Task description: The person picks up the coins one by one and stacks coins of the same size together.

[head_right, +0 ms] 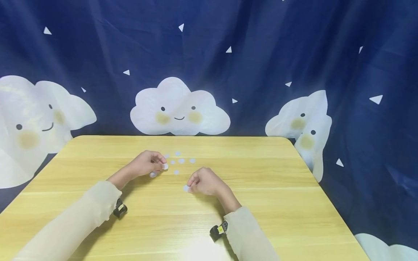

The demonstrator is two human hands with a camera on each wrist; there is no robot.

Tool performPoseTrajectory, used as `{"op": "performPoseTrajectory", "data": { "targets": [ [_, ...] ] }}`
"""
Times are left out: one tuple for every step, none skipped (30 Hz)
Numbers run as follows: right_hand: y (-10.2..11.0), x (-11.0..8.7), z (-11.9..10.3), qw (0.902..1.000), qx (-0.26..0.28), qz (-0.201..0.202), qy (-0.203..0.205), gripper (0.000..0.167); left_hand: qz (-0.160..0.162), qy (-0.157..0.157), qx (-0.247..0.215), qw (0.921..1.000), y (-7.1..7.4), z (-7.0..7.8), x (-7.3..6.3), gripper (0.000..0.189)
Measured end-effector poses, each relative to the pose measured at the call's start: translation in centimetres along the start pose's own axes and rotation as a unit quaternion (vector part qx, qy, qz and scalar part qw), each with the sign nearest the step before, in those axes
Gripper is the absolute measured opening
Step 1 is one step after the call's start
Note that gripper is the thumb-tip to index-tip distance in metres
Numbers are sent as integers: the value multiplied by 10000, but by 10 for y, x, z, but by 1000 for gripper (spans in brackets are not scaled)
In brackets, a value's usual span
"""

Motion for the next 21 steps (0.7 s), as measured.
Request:
{"op": "performPoseTrajectory", "data": {
  "targets": [
    [0,0,0,10000,-6,-5,1,7,16,2,-79,10000,-1,0,-1,8],
    [0,0,0,10000,-11,-9,0,7,29,38,-173,9998,-2,0,-2,8],
    [0,0,0,10000,-10,-9,-9,7,54,84,-269,9996,-3,0,-4,8],
    [0,0,0,10000,-10,-6,-4,7,82,123,-320,9994,-4,1,-5,9],
    [0,0,0,10000,-7,-4,0,7,100,142,-378,9991,-5,2,-6,9],
    [0,0,0,10000,-6,-2,7,7,114,183,-433,9988,-6,3,-8,10],
    [-1,0,0,10000,-9,-4,10,7,135,222,-514,9983,-7,4,-9,11],
    [-1,0,-1,10000,-7,-4,10,7,146,256,-591,9978,-8,4,-10,11],
    [-1,0,-1,10000,-6,-5,11,7,159,286,-668,9972,-9,5,-12,11],
    [-1,1,-1,10000,-5,-7,11,7,162,313,-732,9967,-10,6,-12,12],
    [-1,1,-1,10000,1,-10,9,7,160,338,-840,9958,-12,7,-13,12],
    [-1,1,-1,10000,-2,-10,15,7,137,345,-918,9951,-13,8,-14,13],
    [-1,2,-2,10000,-5,-11,17,7,101,333,-1043,9939,-15,9,-15,13],
    [-1,2,-2,10000,-8,-12,16,7,69,327,-1135,9930,-17,11,-16,14],
    [-1,2,-2,10000,-15,-17,20,7,52,330,-1215,9920,-19,12,-16,14],
    [-1,2,-2,10000,-20,-18,45,7,30,315,-1290,9911,-22,13,-17,15],
    [0,3,-2,10000,-22,-20,55,7,0,293,-1359,9903,-25,14,-17,15],
    [0,3,-2,10000,-35,-17,78,7,-39,264,-1393,9899,-28,15,-18,15],
    [0,3,-2,9999,-48,-14,89,7,-67,241,-1407,9897,-31,16,-19,15],
    [0,2,-2,9999,-48,-14,98,7,-79,238,-1393,9899,-34,16,-19,14],
    [1,2,-2,9999,-50,-15,111,7,-102,239,-1376,9901,-37,16,-20,14]
  ]
}}
Point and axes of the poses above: each hand's wrist, its own x-axis towards the middle knuckle, its own y-axis out of the back of the hand, z = x × y, the point moved 3 cm from there along x, towards the middle knuckle, and after that the axes turned 9 degrees about -z, right-handed, at the moved point
